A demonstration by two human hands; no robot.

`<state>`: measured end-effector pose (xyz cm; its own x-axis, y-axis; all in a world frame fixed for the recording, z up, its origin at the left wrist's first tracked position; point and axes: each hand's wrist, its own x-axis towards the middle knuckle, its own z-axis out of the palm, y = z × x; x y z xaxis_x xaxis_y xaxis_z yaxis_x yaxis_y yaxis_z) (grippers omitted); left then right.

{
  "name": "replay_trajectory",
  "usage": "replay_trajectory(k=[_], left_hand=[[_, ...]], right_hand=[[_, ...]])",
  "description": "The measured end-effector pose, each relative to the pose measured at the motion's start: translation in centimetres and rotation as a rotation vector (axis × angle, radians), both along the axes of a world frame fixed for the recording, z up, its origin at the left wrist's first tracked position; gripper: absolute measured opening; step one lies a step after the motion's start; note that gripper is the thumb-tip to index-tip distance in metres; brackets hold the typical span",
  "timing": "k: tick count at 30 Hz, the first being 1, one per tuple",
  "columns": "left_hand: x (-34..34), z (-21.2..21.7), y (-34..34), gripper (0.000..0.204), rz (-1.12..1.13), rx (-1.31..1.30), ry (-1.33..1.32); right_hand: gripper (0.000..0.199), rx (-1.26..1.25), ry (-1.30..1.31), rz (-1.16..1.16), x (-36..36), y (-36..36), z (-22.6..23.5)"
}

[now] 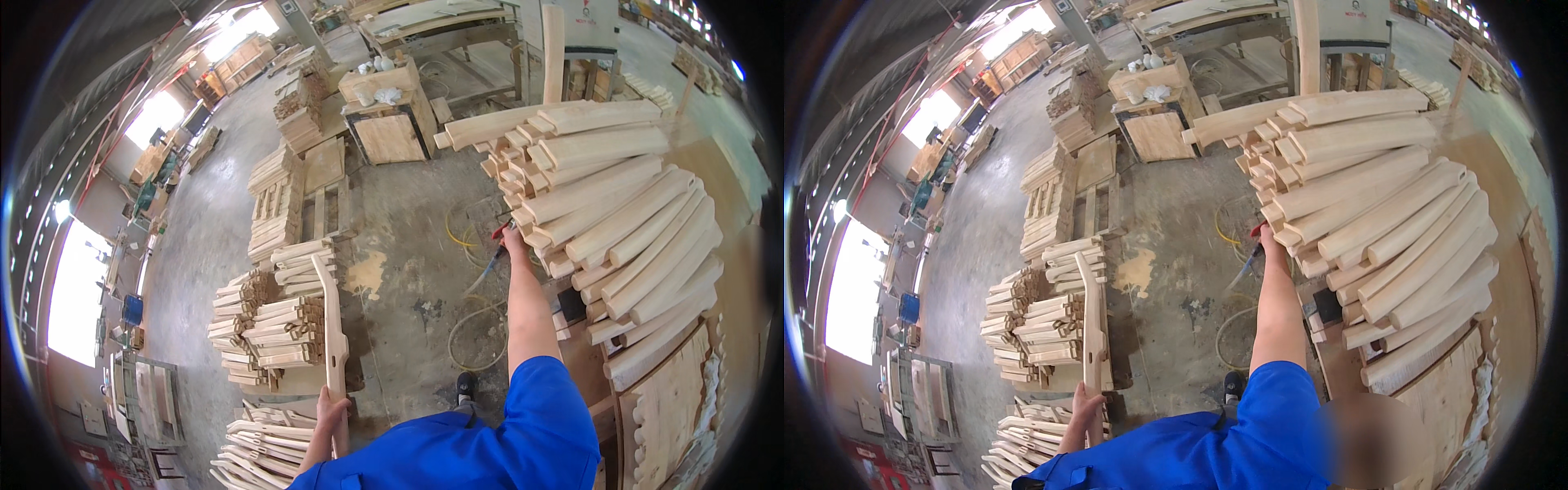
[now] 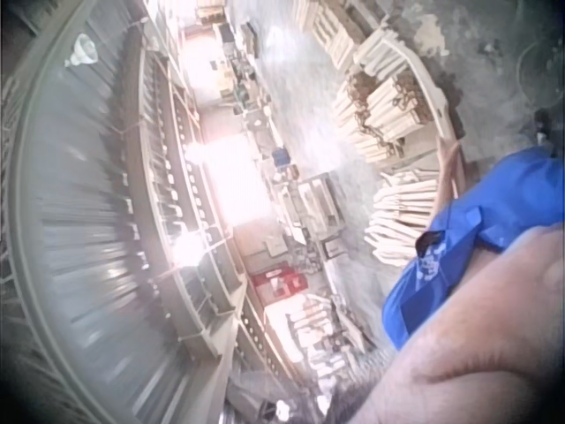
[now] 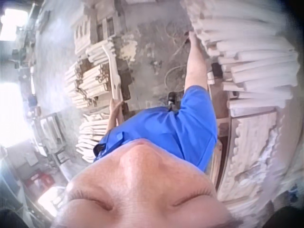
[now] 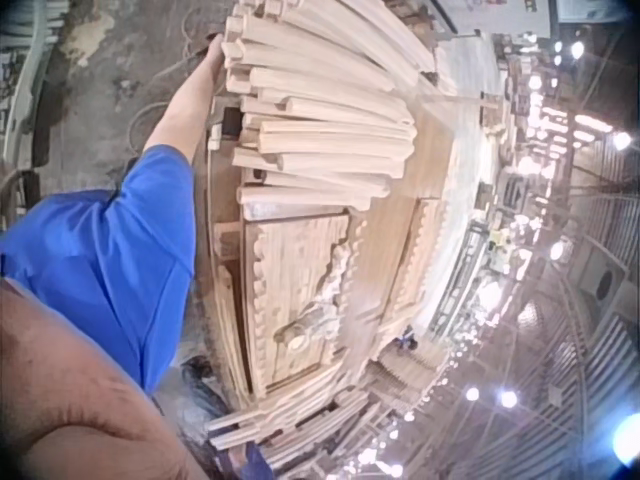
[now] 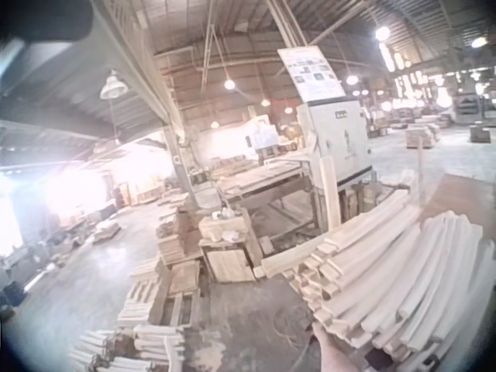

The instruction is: The person applies glue to the ends of wooden chair legs using a brush and a small container, then places the glued pieces on a workbench. The person repeats this process for multiple legs in a factory setting.

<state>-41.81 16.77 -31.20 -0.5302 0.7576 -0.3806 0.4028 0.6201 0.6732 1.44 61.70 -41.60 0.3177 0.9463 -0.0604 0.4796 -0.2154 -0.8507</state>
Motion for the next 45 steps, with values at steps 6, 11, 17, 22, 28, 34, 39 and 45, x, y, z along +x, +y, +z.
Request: replay_trajectory(k=[6, 11, 17, 22, 28, 34, 39, 45], left_hand=[[-0.7, -0.3, -2.6, 0.053, 0.075, 0.003, -0.127], [-1.3, -0.8, -5.0, 0.064, 0.043, 0.322, -0.27], [-1.8, 2.3, -2.3, 0.069, -0.127, 0.572, -0.401], [-0.5, 5.4, 0.1, 0.062, -0.405, 0.641, -0.678], [6.1, 7.1, -2.6, 0.071, -0.686, 0.681, -1.031], [14.8, 9.6, -8.4, 0.061, -0.981, 0.653, -1.203], [21.4, 11.5, -13.6, 0.048, -1.715, 0.69, -0.467], [24.5, 3.8, -24.6, 0.052, -2.129, 0.26, -0.334]], right_hand=[[0.065, 0.184, -0.362, -0.195, -2.1, -5.8, 1.3], [0.039, 0.37, 0.166, -0.005, -7.9, -16.3, 3.5], [0.045, -0.189, 0.27, 0.854, -14.9, -38.1, 3.5], [0.048, -0.265, 0.323, 0.954, -18.8, -48.9, 7.4], [0.067, -0.152, 0.533, 0.758, -22.2, -59.1, 13.8], [0.052, -0.049, 0.615, 0.247, -19.6, -68.1, 14.1], [0.043, 0.211, 0.325, -0.232, -12.4, -79.4, 17.8], [0.053, 0.241, 0.205, -0.769, -3.7, -98.5, 23.5]])
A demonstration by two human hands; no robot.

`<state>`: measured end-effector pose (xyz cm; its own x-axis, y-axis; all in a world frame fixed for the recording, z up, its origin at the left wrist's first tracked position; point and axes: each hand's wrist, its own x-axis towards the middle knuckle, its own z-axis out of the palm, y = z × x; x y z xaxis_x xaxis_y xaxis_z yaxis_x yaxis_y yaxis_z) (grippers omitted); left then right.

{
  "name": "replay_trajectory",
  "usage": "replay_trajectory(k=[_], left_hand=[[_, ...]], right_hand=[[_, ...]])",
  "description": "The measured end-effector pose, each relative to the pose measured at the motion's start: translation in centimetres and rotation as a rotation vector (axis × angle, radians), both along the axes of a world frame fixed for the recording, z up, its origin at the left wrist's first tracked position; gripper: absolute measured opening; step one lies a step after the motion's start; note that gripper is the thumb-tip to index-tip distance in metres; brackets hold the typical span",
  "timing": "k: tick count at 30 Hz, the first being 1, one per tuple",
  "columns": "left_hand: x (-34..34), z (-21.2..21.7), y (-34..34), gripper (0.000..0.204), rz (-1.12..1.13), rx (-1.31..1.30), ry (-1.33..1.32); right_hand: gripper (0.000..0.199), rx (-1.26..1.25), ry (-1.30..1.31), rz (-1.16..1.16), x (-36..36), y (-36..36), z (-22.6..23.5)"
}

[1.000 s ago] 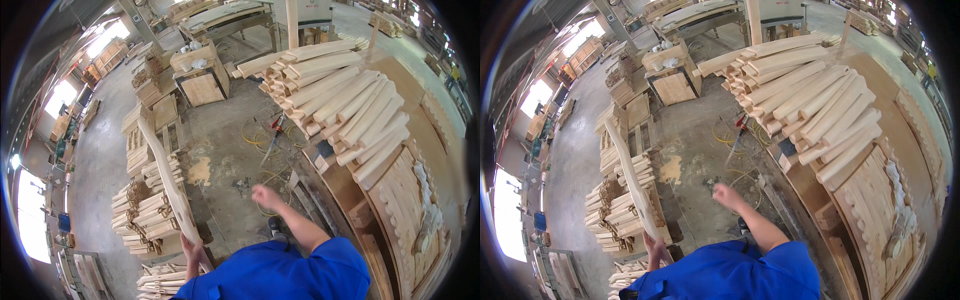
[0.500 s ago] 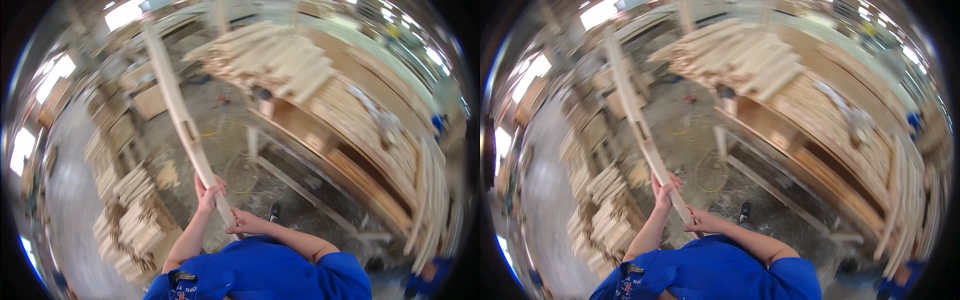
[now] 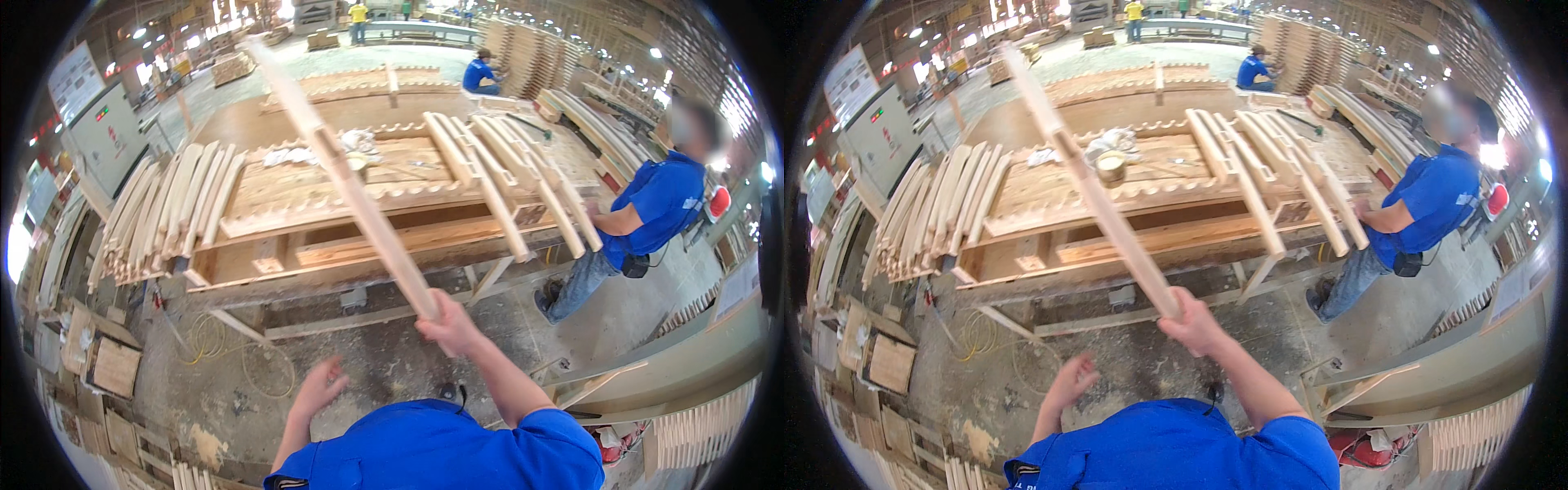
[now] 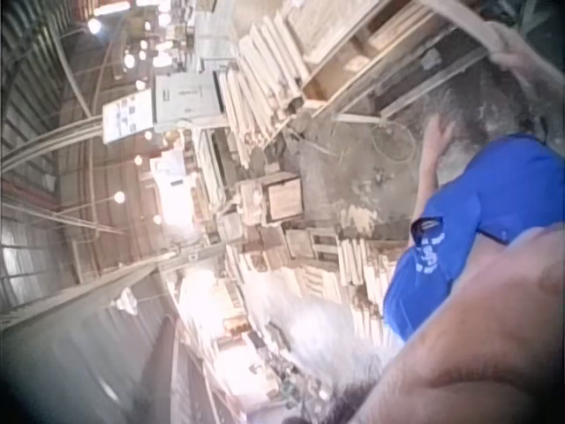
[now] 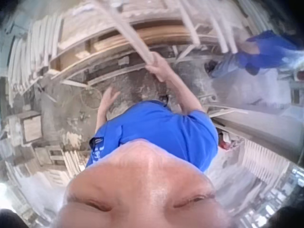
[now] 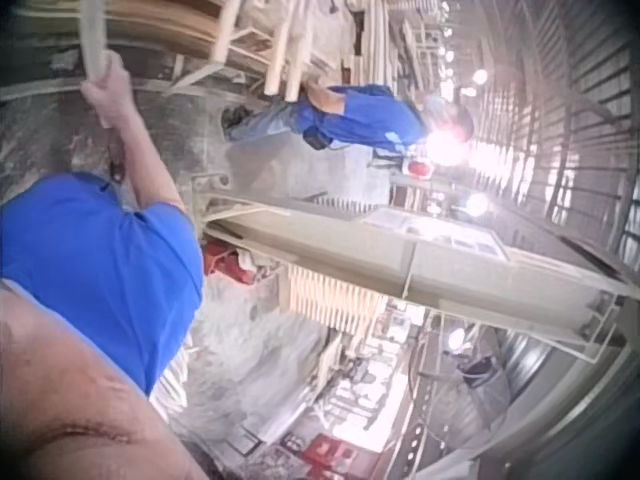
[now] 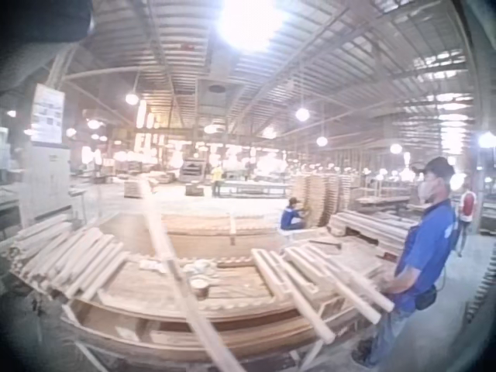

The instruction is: The person applies glue to the ends of wooden chair legs using a brush and a small container, then places the glued pieces on a workbench. The person repeats this process for multiple legs in a factory setting.

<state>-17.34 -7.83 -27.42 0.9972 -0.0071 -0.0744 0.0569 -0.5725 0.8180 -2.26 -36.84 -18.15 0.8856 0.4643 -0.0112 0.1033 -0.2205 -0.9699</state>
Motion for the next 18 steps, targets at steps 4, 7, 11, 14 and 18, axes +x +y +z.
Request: replay_trajectory(k=[4, 7, 11, 14, 18], left_hand=[[-1.1, -4.4, -6.8, 0.054, -0.094, -0.075, 0.354], [0.3, -6.0, -10.2, 0.055, -0.114, -0.032, 0.47], [5.0, -4.7, -13.8, 0.057, -0.133, 0.136, 0.458], [9.2, -2.1, -16.8, 0.058, -0.119, 0.204, 0.32], [13.7, 0.0, -20.3, 0.055, -0.161, 0.171, 0.265]], right_hand=[[0.05, 0.057, 0.054, -0.211, 3.8, -12.5, 3.4], [0.043, 0.033, 0.058, -0.294, 7.0, -20.0, 4.4], [0.031, 0.001, 0.085, -0.302, 11.6, -25.9, 3.7], [0.026, 0.091, 0.155, -0.303, 14.8, -27.2, 2.6], [0.025, 0.156, 0.217, -0.305, 20.1, -27.0, 0.7]])
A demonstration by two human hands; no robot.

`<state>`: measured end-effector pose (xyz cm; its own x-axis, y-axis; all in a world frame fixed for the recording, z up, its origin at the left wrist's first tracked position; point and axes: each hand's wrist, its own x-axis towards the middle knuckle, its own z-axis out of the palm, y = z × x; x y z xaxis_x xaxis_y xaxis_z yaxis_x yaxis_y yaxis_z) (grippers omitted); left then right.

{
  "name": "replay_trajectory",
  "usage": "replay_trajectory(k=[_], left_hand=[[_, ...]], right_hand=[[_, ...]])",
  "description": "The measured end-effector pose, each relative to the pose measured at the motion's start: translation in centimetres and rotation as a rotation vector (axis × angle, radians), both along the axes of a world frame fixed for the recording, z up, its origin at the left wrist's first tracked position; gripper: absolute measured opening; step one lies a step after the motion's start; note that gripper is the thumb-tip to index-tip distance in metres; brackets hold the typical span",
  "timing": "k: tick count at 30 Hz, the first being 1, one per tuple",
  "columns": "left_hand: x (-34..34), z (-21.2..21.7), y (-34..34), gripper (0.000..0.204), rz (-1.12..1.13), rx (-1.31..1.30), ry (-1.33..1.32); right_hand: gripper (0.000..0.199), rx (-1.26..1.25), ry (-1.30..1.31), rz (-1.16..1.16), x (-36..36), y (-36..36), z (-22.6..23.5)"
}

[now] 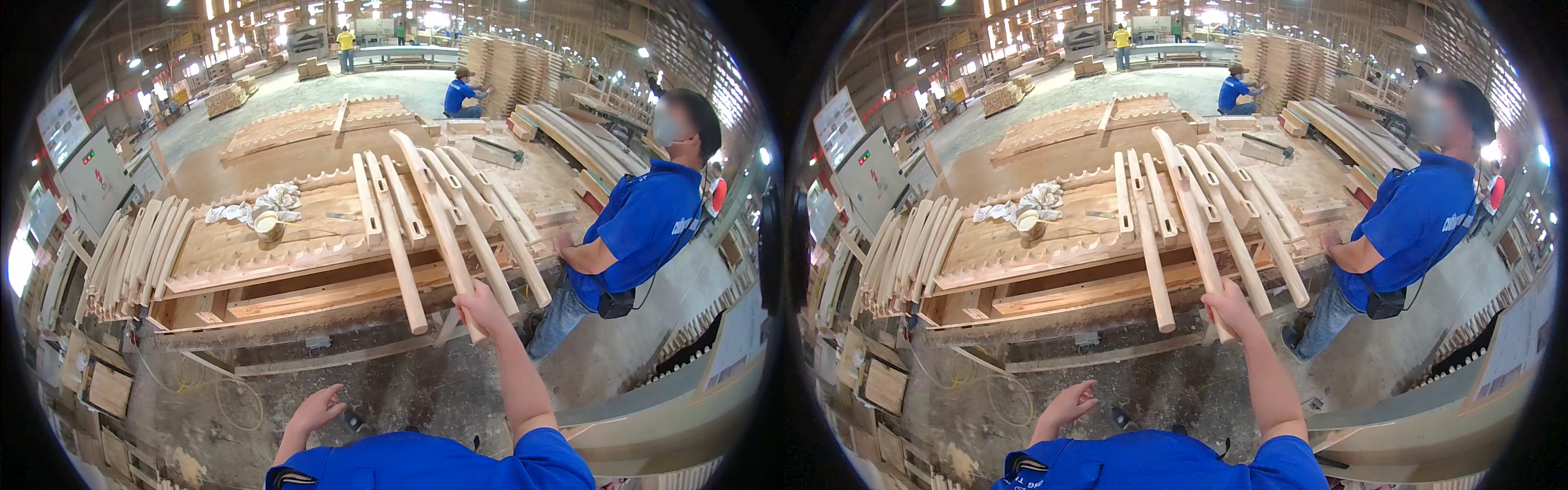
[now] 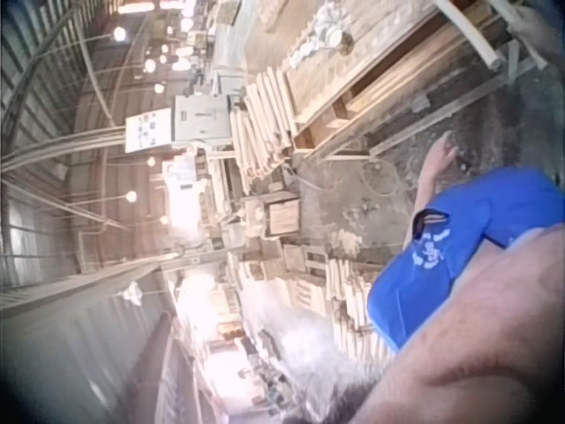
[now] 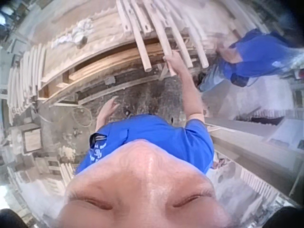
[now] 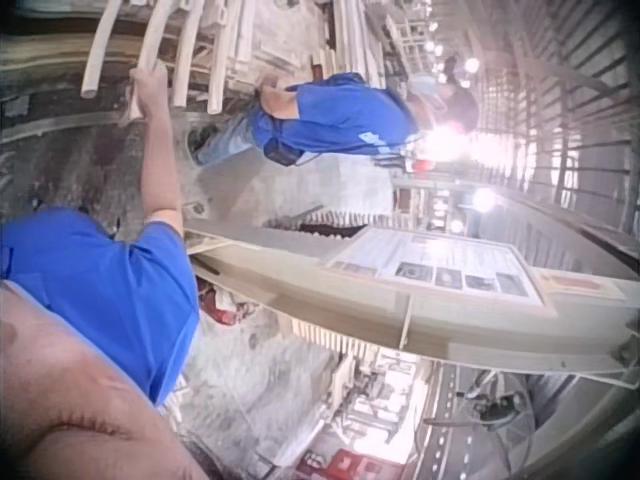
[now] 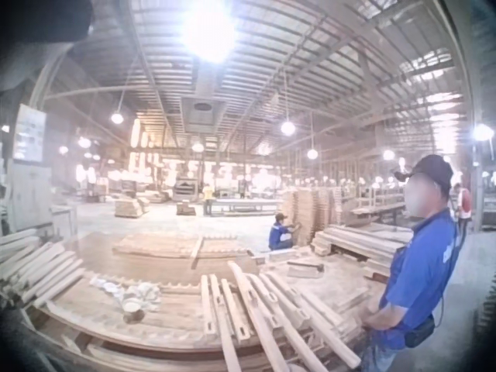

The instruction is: The person applies glue to the ends of wooden chair legs using a brush and a small container, then places the glued pieces on a workbench. The person repeats this process for multiple legs in a factory setting.

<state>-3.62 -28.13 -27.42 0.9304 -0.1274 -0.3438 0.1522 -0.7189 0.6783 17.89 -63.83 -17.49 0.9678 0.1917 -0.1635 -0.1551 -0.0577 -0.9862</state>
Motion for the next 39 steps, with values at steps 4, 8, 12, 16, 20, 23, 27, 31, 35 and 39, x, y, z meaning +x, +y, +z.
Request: replay_trajectory(k=[4, 8, 12, 16, 20, 23, 27, 31, 35, 39], left_hand=[[3.7, 0.0, -1.9, 0.052, -0.143, -0.063, 0.086], [8.4, 0.2, -2.7, 0.048, -0.199, -0.126, 0.121], [14.2, -0.5, -4.7, 0.052, -0.039, -0.558, 0.173], [21.2, 2.7, -8.3, 0.057, 0.033, -0.941, 0.307], [26.1, 4.3, -11.7, 0.04, 0.191, -1.127, 0.394], [27.6, 4.6, -13.8, 0.028, 0.469, -1.296, 0.405], [27.3, 4.6, -14.0, 0.027, 0.585, -1.326, 0.328], [27.3, 4.2, -14.2, 0.026, 0.673, -1.306, 0.307], [27.5, 5.5, -15.1, 0.03, 0.689, -1.219, 0.262], [27.0, 6.3, -15.2, 0.05, 0.706, -1.182, 0.225]], right_hand=[[0.026, -0.138, -0.036, 0.026, 4.9, 2.0, -1.9], [0.029, -0.115, 0.036, 0.037, 6.0, 1.8, -2.9], [0.032, -0.051, 0.072, 0.051, 4.8, 1.2, -2.6], [0.045, 0.042, 0.108, 0.064, 4.5, 0.5, -3.1], [0.05, -0.073, 0.16, 0.103, 3.9, 0.7, -1.0], [0.056, -0.489, -0.342, 0.056, 2.7, -0.7, -0.7], [0.061, -0.701, -0.699, -0.083, 1.7, -6.0, 2.1], [0.066, -0.411, -0.262, -0.057, 2.5, -10.2, -0.4], [0.083, 0.384, 0.3, 0.228, 4.2, -11.0, -2.4], [0.086, 0.349, 0.252, 0.274, 4.5, -10.8, -3.2]])
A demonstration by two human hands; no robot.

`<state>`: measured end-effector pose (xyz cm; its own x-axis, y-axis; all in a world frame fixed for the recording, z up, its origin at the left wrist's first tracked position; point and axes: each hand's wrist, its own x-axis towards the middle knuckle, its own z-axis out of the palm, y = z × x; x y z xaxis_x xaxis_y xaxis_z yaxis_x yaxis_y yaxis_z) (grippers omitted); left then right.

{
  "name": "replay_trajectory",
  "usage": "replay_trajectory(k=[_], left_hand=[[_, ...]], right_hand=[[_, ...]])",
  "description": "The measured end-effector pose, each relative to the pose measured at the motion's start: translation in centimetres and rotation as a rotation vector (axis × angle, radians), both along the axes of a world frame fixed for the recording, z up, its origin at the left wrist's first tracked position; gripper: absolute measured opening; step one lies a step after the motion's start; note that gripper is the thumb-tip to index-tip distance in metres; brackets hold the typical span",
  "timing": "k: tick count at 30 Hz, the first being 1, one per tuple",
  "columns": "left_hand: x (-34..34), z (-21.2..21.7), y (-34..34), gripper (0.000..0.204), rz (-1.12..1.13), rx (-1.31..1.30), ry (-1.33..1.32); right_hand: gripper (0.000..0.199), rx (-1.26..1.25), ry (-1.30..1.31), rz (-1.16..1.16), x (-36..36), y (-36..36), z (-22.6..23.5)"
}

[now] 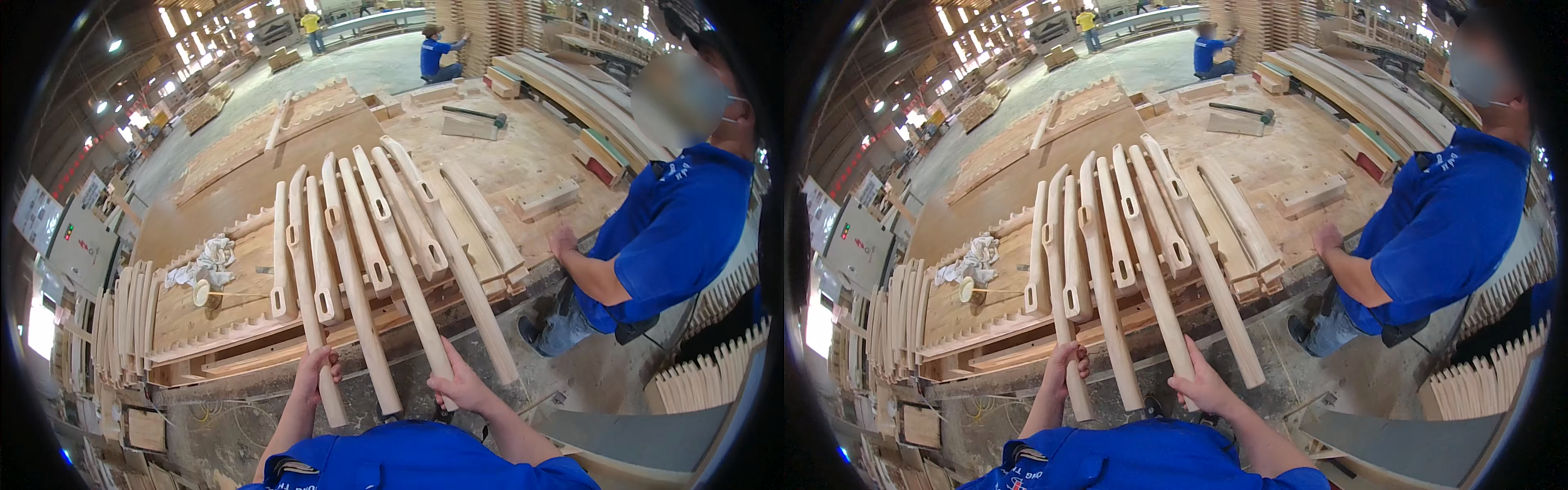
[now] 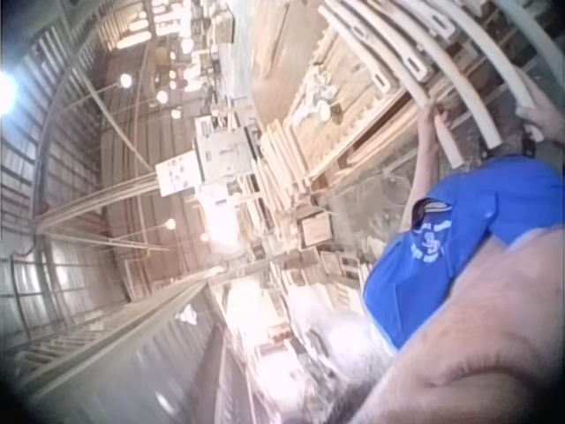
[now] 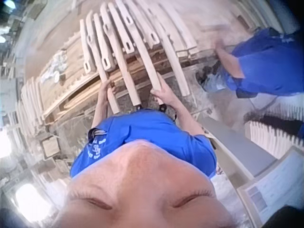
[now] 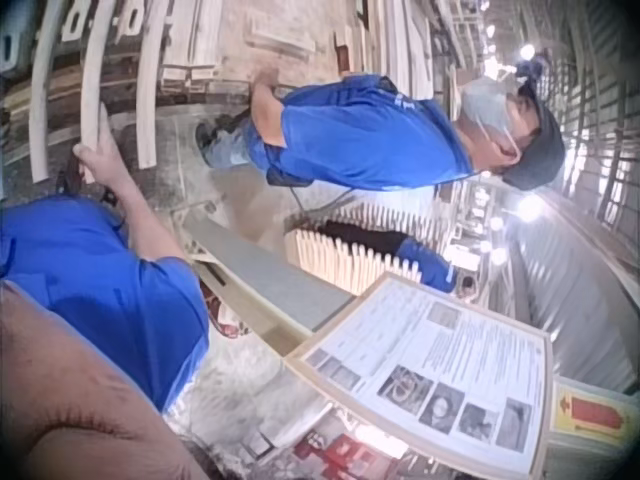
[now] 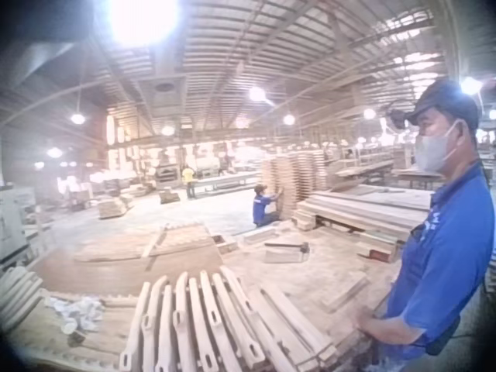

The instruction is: The person applies glue to the ends of wooden chair legs using a brush and a small container, then places the glued pieces on a workbench. The person repeats this process for multiple legs in a factory setting.

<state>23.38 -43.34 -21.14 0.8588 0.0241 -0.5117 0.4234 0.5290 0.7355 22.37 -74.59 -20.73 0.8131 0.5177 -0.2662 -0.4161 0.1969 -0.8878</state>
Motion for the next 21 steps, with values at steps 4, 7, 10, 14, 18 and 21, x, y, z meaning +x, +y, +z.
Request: replay_trajectory(k=[4, 7, 10, 14, 18, 21], left_hand=[[-0.3, 0.6, -0.7, 0.043, 0.011, 0.047, 0.001], [-0.7, 1.2, -1.6, 0.034, 0.005, 0.107, 0.018], [-1.4, 0.9, -1.6, 0.049, 0.014, 0.121, 0.047], [-1.2, 1.0, -1.3, 0.054, -0.007, 0.095, 0.013], [-1.9, 0.3, -0.7, 0.05, 0.024, 0.056, 0.02], [-1.7, -0.2, -0.7, 0.047, 0.026, 0.057, 0.005]], right_hand=[[0.087, -0.172, -0.079, 0.022, -0.1, -0.6, -0.2], [0.087, -0.061, -0.055, 0.043, 0.3, -0.9, -0.1], [0.088, -0.008, -0.006, 0.026, 0.5, -0.4, 0.0], [0.08, -0.419, -0.558, -0.046, 0.0, -1.3, -0.3], [0.073, -0.694, -1.016, -0.102, 0.4, -5.4, 4.6], [0.071, -1.008, -0.955, -0.244, 1.5, -7.2, 5.8]])
